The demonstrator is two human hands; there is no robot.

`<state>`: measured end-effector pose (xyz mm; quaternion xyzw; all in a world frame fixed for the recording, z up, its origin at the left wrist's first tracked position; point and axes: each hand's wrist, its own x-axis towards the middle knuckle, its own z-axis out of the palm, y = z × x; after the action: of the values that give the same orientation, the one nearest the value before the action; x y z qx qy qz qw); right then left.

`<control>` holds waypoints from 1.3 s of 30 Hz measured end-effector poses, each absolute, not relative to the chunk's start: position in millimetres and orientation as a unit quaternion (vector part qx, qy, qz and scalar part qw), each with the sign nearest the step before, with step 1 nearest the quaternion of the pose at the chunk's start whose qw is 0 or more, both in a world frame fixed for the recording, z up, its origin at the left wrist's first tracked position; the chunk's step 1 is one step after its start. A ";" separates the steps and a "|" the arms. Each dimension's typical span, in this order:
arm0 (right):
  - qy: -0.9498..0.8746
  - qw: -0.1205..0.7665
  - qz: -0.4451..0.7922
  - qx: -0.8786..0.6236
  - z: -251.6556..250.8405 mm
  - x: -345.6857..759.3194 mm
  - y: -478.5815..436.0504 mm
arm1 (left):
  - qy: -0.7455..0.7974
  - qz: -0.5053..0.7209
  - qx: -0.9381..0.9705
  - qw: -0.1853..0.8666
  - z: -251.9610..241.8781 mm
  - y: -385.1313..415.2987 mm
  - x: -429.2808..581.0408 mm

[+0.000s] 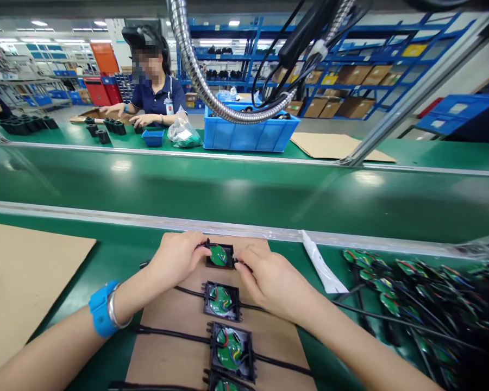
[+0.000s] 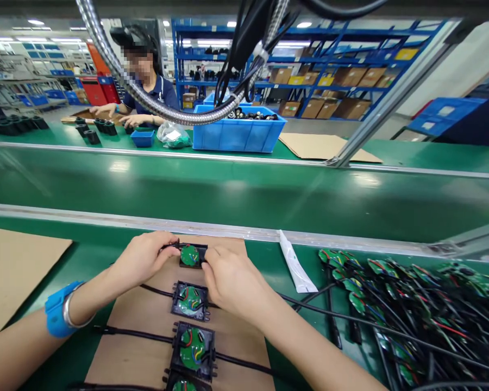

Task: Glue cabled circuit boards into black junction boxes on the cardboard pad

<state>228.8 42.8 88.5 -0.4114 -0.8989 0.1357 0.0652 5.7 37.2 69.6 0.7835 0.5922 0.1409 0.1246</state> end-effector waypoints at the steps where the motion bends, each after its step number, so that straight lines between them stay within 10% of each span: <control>1: -0.899 0.047 0.125 -0.417 89.5 225.4 45.9 | 0.588 0.133 0.788 0.122 66.9 40.2 9.2; 24: -0.904 -0.047 0.108 -0.412 77.1 203.3 75.3 | 0.580 0.126 0.785 0.178 49.1 50.3 -2.6; 39: -0.897 -0.033 0.168 -0.407 68.6 208.0 64.5 | 0.547 -0.076 0.833 0.032 52.6 23.8 19.7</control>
<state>208.0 64.5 68.6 -0.4075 -0.8971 0.1676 -0.0326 19.7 23.8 52.6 0.8329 0.5473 -0.0756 0.0318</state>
